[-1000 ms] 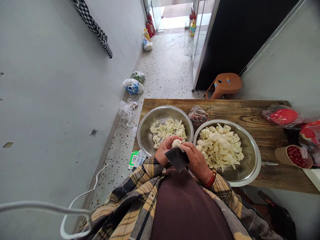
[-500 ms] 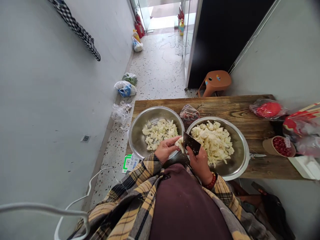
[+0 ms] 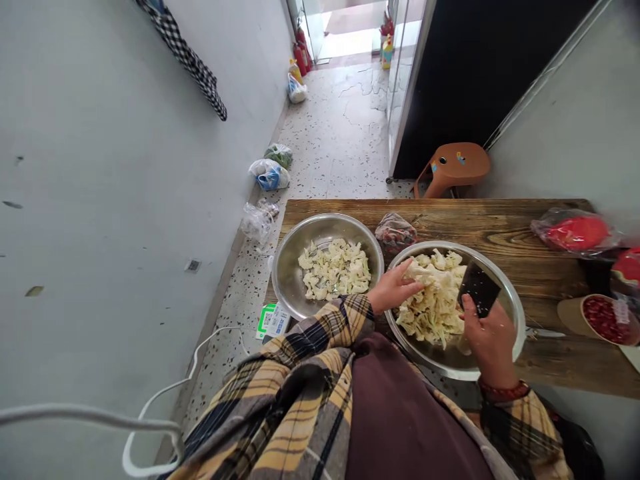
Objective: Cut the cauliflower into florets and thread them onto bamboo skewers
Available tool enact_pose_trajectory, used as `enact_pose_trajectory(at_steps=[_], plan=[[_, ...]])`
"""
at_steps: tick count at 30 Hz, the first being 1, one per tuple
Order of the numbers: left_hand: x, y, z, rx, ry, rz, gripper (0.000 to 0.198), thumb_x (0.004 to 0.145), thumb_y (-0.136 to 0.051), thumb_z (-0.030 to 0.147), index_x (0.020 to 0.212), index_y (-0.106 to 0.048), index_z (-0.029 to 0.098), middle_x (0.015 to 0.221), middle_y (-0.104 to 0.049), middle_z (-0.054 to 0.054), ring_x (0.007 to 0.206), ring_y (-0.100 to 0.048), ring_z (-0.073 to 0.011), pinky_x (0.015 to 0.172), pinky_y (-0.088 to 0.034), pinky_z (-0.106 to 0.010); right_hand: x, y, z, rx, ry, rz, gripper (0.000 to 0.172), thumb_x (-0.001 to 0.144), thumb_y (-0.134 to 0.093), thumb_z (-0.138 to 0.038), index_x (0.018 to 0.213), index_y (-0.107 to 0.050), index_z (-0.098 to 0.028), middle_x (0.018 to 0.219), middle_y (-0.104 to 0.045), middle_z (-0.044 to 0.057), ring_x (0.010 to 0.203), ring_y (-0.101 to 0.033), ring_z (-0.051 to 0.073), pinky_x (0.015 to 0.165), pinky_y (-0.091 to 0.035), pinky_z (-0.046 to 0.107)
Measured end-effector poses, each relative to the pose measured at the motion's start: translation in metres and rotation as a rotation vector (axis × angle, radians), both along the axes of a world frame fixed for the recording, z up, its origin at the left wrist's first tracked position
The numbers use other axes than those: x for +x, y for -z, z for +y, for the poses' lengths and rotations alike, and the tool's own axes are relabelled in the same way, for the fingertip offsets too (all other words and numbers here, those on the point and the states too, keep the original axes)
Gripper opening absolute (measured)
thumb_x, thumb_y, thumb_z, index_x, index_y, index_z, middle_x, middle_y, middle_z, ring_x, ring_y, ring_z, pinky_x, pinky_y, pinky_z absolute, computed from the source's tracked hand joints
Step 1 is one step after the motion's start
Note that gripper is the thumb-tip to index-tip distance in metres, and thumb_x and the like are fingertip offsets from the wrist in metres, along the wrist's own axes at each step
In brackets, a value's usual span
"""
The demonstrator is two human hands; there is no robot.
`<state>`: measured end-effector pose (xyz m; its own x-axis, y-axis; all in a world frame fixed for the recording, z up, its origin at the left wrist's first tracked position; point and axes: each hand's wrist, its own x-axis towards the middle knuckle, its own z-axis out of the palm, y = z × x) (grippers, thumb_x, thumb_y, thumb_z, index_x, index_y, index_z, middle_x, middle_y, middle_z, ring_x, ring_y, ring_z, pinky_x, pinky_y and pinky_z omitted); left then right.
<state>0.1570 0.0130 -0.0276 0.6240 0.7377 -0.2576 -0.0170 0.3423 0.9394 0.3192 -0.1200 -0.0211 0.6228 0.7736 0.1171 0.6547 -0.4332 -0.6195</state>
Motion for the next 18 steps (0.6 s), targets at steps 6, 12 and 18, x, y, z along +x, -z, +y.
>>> enact_pose_trajectory(at_steps=[6, 12, 18], plan=[[-0.086, 0.024, 0.044, 0.048, -0.235, 0.407, 0.039, 0.077, -0.061, 0.027, 0.112, -0.060, 0.012, 0.103, -0.066, -0.013, 0.072, -0.065, -0.0149, 0.063, -0.054, -0.028, -0.029, -0.017, 0.007, -0.081, 0.190, 0.389, 0.049, 0.077, -0.055, -0.059, 0.072, -0.069, -0.012, 0.052, -0.063, 0.013, 0.056, -0.063, 0.027, 0.056, -0.047, 0.036], [-0.219, 0.056, 0.084, 0.102, -0.373, 0.779, 0.030, 0.079, -0.052, 0.029, 0.099, -0.063, 0.009, 0.074, -0.066, -0.006, 0.059, -0.059, -0.0122, 0.056, -0.048, -0.024, -0.083, -0.012, 0.033, 0.072, 0.226, 0.986, 0.041, 0.070, -0.068, -0.052, 0.084, -0.065, -0.013, 0.075, -0.069, 0.006, 0.050, -0.061, 0.015, 0.045, -0.049, 0.026], [-0.245, 0.097, 0.064, 0.250, -0.116, 1.023, 0.011, 0.070, -0.062, 0.020, 0.077, -0.067, 0.012, 0.069, -0.064, -0.003, 0.075, -0.061, -0.0174, 0.078, -0.048, -0.034, -0.120, 0.004, 0.042, -0.007, 0.095, 1.197, 0.041, 0.070, -0.068, -0.049, 0.091, -0.066, -0.014, 0.086, -0.071, 0.008, 0.060, -0.062, 0.016, 0.043, -0.051, 0.023]])
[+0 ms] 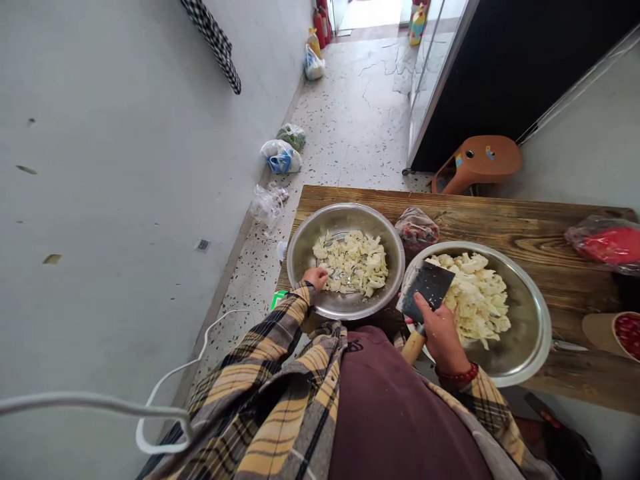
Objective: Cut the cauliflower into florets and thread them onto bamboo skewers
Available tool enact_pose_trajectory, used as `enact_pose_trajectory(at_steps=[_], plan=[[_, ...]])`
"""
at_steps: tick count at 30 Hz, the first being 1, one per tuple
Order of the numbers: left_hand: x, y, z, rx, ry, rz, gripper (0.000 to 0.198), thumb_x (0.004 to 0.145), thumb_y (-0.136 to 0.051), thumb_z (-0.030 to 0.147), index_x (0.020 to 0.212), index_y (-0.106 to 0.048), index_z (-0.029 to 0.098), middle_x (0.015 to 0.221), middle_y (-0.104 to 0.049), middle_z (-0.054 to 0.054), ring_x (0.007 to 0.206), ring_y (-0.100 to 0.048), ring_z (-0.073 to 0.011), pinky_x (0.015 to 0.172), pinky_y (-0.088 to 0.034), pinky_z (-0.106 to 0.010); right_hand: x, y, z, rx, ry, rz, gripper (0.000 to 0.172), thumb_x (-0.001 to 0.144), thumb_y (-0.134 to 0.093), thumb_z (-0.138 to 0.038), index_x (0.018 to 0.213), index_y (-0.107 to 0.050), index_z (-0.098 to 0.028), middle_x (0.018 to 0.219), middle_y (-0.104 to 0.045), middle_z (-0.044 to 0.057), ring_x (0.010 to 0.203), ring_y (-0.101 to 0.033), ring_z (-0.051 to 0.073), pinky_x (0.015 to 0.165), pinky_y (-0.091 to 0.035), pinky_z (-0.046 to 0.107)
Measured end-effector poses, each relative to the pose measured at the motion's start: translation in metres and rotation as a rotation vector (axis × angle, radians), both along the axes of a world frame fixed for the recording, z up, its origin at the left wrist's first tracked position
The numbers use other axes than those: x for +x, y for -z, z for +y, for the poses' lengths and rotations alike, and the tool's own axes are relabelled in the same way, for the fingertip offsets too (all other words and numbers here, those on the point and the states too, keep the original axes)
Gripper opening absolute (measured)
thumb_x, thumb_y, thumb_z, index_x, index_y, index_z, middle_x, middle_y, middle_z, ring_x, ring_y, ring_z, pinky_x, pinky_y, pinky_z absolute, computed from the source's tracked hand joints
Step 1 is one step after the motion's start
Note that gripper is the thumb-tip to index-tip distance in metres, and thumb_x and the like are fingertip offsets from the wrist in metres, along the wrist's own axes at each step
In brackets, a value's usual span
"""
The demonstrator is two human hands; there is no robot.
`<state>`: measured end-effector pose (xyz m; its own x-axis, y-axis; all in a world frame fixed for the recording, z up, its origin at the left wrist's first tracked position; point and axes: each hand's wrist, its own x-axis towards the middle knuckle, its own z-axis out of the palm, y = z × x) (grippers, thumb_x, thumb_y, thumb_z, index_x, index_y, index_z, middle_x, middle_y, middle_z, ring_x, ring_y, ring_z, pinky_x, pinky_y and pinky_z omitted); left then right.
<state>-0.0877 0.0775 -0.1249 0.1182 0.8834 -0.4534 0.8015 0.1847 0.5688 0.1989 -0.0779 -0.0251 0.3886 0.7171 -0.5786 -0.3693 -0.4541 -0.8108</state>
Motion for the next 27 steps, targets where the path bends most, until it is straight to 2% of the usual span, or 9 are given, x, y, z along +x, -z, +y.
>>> enact_pose_trajectory(at_steps=[4, 8, 11, 14, 17, 20, 23, 27], plan=[[0.010, 0.015, -0.009, 0.009, 0.178, 0.079, 0.026, 0.072, -0.059, 0.016, 0.097, -0.066, 0.015, 0.091, -0.065, -0.007, 0.093, -0.059, -0.0205, 0.089, -0.044, -0.036, -0.007, 0.002, -0.001, -0.007, 0.004, -0.058, 0.042, 0.070, -0.069, -0.050, 0.091, -0.065, -0.014, 0.089, -0.071, 0.009, 0.061, -0.062, 0.016, 0.043, -0.052, 0.023], [0.017, 0.017, -0.019, 0.001, 0.290, 0.108, 0.032, 0.062, -0.068, 0.018, 0.095, -0.067, 0.017, 0.102, -0.061, -0.010, 0.104, -0.055, -0.0264, 0.094, -0.040, -0.037, -0.013, -0.001, -0.002, -0.006, -0.002, -0.081, 0.044, 0.070, -0.068, -0.052, 0.093, -0.065, -0.015, 0.089, -0.072, 0.009, 0.063, -0.064, 0.017, 0.043, -0.052, 0.023], [0.021, 0.014, -0.025, 0.007, 0.277, 0.100, 0.032, 0.056, -0.072, 0.017, 0.087, -0.066, 0.015, 0.110, -0.057, -0.014, 0.113, -0.048, -0.0316, 0.097, -0.037, -0.040, -0.019, -0.006, -0.003, 0.010, 0.006, -0.124, 0.045, 0.070, -0.066, -0.053, 0.094, -0.066, -0.014, 0.083, -0.072, 0.008, 0.062, -0.065, 0.018, 0.044, -0.053, 0.025], [0.020, 0.009, -0.023, 0.004, 0.207, 0.021, 0.017, 0.057, -0.070, 0.015, 0.073, -0.064, 0.014, 0.102, -0.058, -0.015, 0.112, -0.048, -0.0322, 0.095, -0.038, -0.040, -0.023, -0.009, -0.003, 0.017, 0.013, -0.155, 0.046, 0.069, -0.066, -0.053, 0.093, -0.067, -0.014, 0.080, -0.072, 0.008, 0.061, -0.064, 0.019, 0.044, -0.054, 0.027], [0.011, -0.002, -0.012, -0.028, 0.110, -0.131, 0.011, 0.057, -0.069, 0.017, 0.062, -0.060, 0.015, 0.082, -0.059, -0.009, 0.098, -0.055, -0.0288, 0.088, -0.043, -0.039, -0.025, -0.011, -0.001, 0.008, 0.005, -0.147, 0.046, 0.069, -0.066, -0.053, 0.093, -0.066, -0.014, 0.083, -0.071, 0.008, 0.061, -0.063, 0.018, 0.043, -0.053, 0.027], [-0.003, -0.018, -0.004, -0.084, -0.016, -0.333, 0.014, 0.062, -0.064, 0.025, 0.071, -0.061, 0.014, 0.069, -0.057, -0.004, 0.077, -0.058, -0.0212, 0.074, -0.048, -0.034, -0.029, -0.012, 0.001, -0.003, -0.012, -0.114, 0.047, 0.068, -0.068, -0.053, 0.095, -0.065, -0.014, 0.086, -0.070, 0.008, 0.060, -0.062, 0.017, 0.043, -0.053, 0.025], [-0.011, -0.040, -0.007, -0.125, -0.139, -0.552, 0.032, 0.067, -0.056, 0.030, 0.094, -0.060, 0.013, 0.078, -0.062, -0.005, 0.070, -0.059, -0.0167, 0.065, -0.051, -0.031, -0.035, -0.015, 0.005, 0.013, -0.046, -0.098, 0.048, 0.068, -0.067, -0.053, 0.096, -0.064, -0.014, 0.083, -0.070, 0.006, 0.059, -0.061, 0.016, 0.042, -0.051, 0.024], [-0.006, -0.070, -0.020, -0.194, -0.241, -0.870, 0.049, 0.064, -0.059, 0.031, 0.110, -0.054, 0.014, 0.095, -0.065, -0.009, 0.079, -0.063, -0.0184, 0.070, -0.053, -0.034, -0.043, -0.023, 0.011, 0.054, -0.149, -0.126, 0.041, 0.071, -0.065, -0.055, 0.082, -0.064, -0.015, 0.070, -0.067, 0.002, 0.055, -0.058, 0.015, 0.042, -0.049, 0.024]])
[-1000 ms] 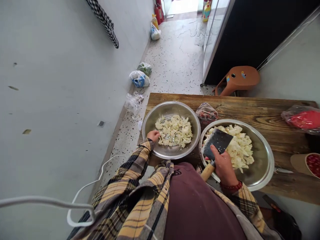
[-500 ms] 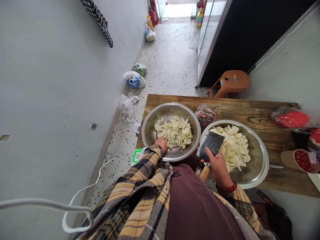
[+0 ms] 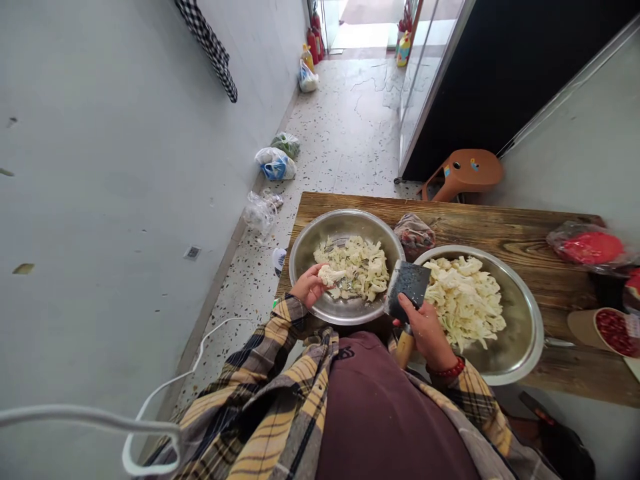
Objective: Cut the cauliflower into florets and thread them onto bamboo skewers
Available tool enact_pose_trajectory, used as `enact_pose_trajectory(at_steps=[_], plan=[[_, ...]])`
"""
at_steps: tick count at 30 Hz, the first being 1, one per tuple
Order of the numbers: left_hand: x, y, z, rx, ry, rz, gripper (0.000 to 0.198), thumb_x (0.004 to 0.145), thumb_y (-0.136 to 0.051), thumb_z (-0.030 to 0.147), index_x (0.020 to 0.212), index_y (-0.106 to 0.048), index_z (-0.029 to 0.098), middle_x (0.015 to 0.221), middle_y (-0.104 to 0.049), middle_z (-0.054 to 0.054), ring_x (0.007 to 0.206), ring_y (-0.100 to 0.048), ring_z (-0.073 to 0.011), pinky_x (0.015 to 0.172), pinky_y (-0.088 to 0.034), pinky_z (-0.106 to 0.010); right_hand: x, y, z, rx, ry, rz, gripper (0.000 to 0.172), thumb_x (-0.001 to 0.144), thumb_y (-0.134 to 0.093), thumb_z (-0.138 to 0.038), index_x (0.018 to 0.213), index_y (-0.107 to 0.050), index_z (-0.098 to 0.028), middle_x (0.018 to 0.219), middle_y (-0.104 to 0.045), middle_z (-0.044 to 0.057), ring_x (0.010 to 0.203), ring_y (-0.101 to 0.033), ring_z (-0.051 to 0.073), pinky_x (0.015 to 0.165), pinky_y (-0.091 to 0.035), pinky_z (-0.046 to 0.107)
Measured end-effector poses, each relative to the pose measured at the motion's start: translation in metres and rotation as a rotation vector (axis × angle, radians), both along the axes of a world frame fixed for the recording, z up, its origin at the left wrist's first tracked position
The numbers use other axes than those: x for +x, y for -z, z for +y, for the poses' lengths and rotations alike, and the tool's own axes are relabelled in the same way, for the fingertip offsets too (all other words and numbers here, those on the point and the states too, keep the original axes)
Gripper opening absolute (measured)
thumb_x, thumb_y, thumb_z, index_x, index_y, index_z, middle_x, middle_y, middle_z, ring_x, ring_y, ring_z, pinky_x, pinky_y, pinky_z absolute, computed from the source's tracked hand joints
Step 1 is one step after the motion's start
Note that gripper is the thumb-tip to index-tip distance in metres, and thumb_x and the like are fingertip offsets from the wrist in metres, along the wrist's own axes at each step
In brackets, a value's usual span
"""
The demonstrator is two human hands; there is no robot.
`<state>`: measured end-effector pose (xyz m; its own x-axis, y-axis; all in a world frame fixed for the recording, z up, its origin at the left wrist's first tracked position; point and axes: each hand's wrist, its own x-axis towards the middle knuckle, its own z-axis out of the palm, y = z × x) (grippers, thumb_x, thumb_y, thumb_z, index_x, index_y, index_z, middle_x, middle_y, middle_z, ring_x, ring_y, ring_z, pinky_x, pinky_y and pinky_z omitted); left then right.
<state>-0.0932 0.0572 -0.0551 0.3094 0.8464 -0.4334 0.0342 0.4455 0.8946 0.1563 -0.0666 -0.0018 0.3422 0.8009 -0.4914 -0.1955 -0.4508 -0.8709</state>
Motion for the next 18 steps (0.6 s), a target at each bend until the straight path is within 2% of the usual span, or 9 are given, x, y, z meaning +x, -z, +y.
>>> enact_pose_trajectory(at_steps=[2, 4, 8, 12, 15, 18], plan=[[0.008, -0.012, -0.007, -0.104, -0.035, -0.235, 0.051, 0.064, -0.064, 0.033, 0.110, -0.054, 0.016, 0.098, -0.064, -0.010, 0.083, -0.063, -0.0196, 0.072, -0.053, -0.034, -0.002, -0.004, 0.004, 0.016, -0.080, -0.060, 0.040, 0.071, -0.063, -0.056, 0.071, -0.063, -0.015, 0.060, -0.063, 0.001, 0.051, -0.057, 0.015, 0.042, -0.046, 0.023], [0.018, -0.021, -0.012, -0.190, -0.066, -0.375, 0.050, 0.063, -0.070, 0.035, 0.106, -0.055, 0.016, 0.097, -0.064, -0.009, 0.084, -0.063, -0.0192, 0.070, -0.053, -0.032, -0.003, -0.006, 0.008, 0.033, -0.157, -0.164, 0.042, 0.073, -0.062, -0.057, 0.064, -0.060, -0.016, 0.053, -0.060, 0.000, 0.046, -0.056, 0.015, 0.042, -0.043, 0.024], [0.040, -0.034, -0.021, -0.137, -0.073, -0.322, 0.046, 0.055, -0.081, 0.029, 0.091, -0.056, 0.015, 0.082, -0.062, -0.002, 0.072, -0.062, -0.0140, 0.063, -0.050, -0.025, -0.005, -0.008, 0.016, 0.179, -0.319, -0.423, 0.038, 0.082, -0.054, -0.053, 0.067, -0.059, -0.018, 0.054, -0.059, 0.001, 0.046, -0.058, 0.016, 0.047, -0.044, 0.026], [0.058, -0.044, -0.030, -0.025, -0.047, -0.200, 0.039, 0.056, -0.080, 0.029, 0.083, -0.056, 0.014, 0.076, -0.064, 0.000, 0.062, -0.059, -0.0099, 0.061, -0.048, -0.023, -0.009, -0.014, 0.021, 0.414, -0.451, -0.677, 0.030, 0.091, -0.043, -0.040, 0.088, -0.065, -0.019, 0.080, -0.069, 0.008, 0.076, -0.065, 0.022, 0.070, -0.051, 0.033], [0.067, -0.049, -0.036, 0.031, -0.012, -0.128, 0.035, 0.060, -0.079, 0.029, 0.083, -0.057, 0.014, 0.076, -0.065, -0.001, 0.062, -0.060, -0.0106, 0.062, -0.049, -0.024, -0.009, -0.019, 0.022, 0.528, -0.525, -0.768, 0.031, 0.093, -0.039, -0.032, 0.111, -0.061, -0.019, 0.103, -0.068, 0.011, 0.098, -0.063, 0.024, 0.085, -0.050, 0.038], [0.071, -0.050, -0.039, 0.063, 0.033, -0.093, 0.032, 0.063, -0.078, 0.029, 0.084, -0.058, 0.013, 0.075, -0.065, -0.001, 0.063, -0.062, -0.0107, 0.062, -0.048, -0.023, -0.006, -0.018, 0.022, 0.570, -0.569, -0.786, 0.033, 0.094, -0.039, -0.028, 0.122, -0.055, -0.019, 0.118, -0.063, 0.012, 0.112, -0.057, 0.024, 0.095, -0.046, 0.041]])
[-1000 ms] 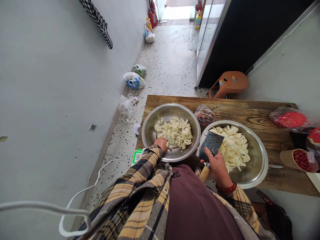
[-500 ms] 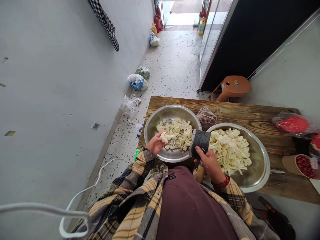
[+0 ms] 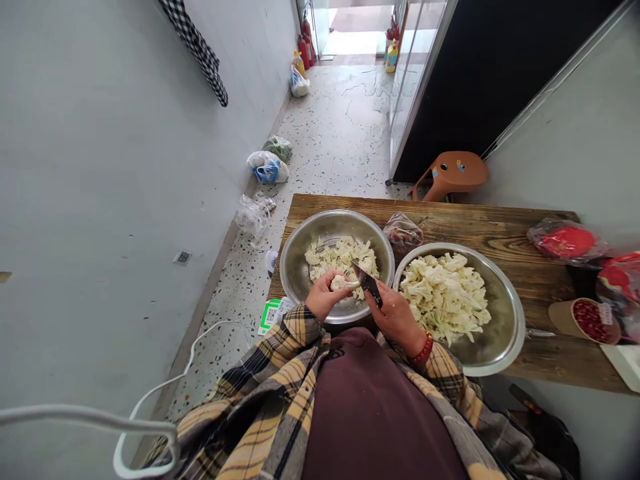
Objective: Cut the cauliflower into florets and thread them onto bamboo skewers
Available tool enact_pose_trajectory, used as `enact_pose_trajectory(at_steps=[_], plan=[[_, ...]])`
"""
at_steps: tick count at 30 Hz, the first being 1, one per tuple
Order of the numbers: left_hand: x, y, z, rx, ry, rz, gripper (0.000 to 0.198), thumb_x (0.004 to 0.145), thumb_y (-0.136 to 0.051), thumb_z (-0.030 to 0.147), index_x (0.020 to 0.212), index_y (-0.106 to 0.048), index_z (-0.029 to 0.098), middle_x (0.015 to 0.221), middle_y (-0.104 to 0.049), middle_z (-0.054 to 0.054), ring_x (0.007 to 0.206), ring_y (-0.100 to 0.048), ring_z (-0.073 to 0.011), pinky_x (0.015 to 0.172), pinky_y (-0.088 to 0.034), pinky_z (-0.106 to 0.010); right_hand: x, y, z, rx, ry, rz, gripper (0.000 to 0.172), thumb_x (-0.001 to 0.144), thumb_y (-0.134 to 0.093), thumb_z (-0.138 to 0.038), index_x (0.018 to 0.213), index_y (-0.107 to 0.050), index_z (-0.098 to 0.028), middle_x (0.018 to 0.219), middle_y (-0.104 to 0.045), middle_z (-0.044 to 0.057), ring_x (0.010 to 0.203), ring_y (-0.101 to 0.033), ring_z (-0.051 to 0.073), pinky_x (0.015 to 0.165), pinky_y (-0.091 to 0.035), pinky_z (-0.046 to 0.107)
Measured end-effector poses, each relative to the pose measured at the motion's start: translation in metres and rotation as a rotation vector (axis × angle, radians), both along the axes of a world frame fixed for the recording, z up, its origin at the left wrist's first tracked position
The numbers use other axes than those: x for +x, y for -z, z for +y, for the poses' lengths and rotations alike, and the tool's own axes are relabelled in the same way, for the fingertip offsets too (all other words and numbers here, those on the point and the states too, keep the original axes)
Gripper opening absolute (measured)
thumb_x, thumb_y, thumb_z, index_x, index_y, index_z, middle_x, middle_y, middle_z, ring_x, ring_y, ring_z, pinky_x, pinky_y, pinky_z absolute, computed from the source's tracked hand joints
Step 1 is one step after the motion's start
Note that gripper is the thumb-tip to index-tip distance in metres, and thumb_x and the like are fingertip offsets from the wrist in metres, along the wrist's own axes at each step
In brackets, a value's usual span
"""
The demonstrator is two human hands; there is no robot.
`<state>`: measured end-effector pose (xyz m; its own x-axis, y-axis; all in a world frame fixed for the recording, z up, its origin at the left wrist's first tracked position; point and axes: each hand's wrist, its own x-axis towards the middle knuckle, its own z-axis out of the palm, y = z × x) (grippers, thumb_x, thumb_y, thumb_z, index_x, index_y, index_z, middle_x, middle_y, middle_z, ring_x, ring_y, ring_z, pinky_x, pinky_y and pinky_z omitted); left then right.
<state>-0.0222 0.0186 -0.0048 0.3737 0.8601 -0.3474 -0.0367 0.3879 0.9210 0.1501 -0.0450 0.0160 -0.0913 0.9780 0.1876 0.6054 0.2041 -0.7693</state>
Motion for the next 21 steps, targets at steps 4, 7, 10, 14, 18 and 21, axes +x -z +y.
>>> enact_pose_trajectory(at_steps=[4, 7, 10, 14, 18, 21], plan=[[0.004, 0.000, -0.001, -0.028, 0.003, -0.012, 0.033, 0.061, -0.078, 0.030, 0.082, -0.059, 0.014, 0.078, -0.066, -0.001, 0.065, -0.062, -0.0115, 0.063, -0.049, -0.024, 0.007, 0.004, -0.002, 0.000, -0.060, 0.099, 0.033, 0.094, -0.039, -0.029, 0.122, -0.054, -0.020, 0.122, -0.060, 0.011, 0.115, -0.055, 0.021, 0.099, -0.045, 0.040], [0.009, -0.003, -0.003, -0.051, -0.018, -0.031, 0.033, 0.061, -0.079, 0.030, 0.081, -0.058, 0.014, 0.074, -0.066, 0.000, 0.063, -0.062, -0.0110, 0.064, -0.050, -0.024, 0.011, 0.004, -0.003, -0.034, -0.049, 0.127, 0.031, 0.094, -0.037, -0.031, 0.113, -0.058, -0.018, 0.112, -0.064, 0.012, 0.108, -0.058, 0.023, 0.094, -0.047, 0.040], [0.014, -0.008, -0.005, -0.076, -0.019, -0.043, 0.034, 0.059, -0.079, 0.031, 0.079, -0.058, 0.013, 0.071, -0.066, 0.000, 0.061, -0.061, -0.0110, 0.063, -0.050, -0.024, 0.015, 0.002, -0.003, -0.059, -0.034, 0.094, 0.030, 0.094, -0.036, -0.034, 0.103, -0.061, -0.018, 0.097, -0.067, 0.012, 0.095, -0.062, 0.024, 0.084, -0.051, 0.040], [0.017, -0.012, -0.007, -0.091, -0.014, -0.044, 0.034, 0.058, -0.080, 0.031, 0.078, -0.058, 0.013, 0.070, -0.066, 0.000, 0.060, -0.061, -0.0108, 0.063, -0.050, -0.024, 0.023, 0.002, -0.002, -0.059, -0.070, 0.088, 0.028, 0.094, -0.038, -0.034, 0.097, -0.061, -0.018, 0.087, -0.066, 0.009, 0.084, -0.062, 0.023, 0.076, -0.052, 0.036], [0.020, -0.009, -0.009, -0.084, -0.021, -0.015, 0.034, 0.059, -0.078, 0.031, 0.079, -0.057, 0.014, 0.070, -0.065, 0.000, 0.060, -0.061, -0.0117, 0.064, -0.050, -0.026, 0.020, 0.007, -0.002, 0.000, -0.064, 0.052, 0.027, 0.094, -0.037, -0.031, 0.096, -0.060, -0.018, 0.094, -0.065, 0.011, 0.090, -0.061, 0.023, 0.080, -0.050, 0.038], [0.023, -0.005, -0.011, -0.029, -0.042, 0.076, 0.032, 0.062, -0.075, 0.034, 0.080, -0.056, 0.015, 0.069, -0.063, 0.000, 0.061, -0.060, -0.0133, 0.065, -0.049, -0.027, 0.008, 0.012, -0.001, 0.039, 0.031, 0.022, 0.027, 0.095, -0.035, -0.028, 0.096, -0.060, -0.017, 0.096, -0.065, 0.012, 0.094, -0.061, 0.024, 0.083, -0.049, 0.038]])
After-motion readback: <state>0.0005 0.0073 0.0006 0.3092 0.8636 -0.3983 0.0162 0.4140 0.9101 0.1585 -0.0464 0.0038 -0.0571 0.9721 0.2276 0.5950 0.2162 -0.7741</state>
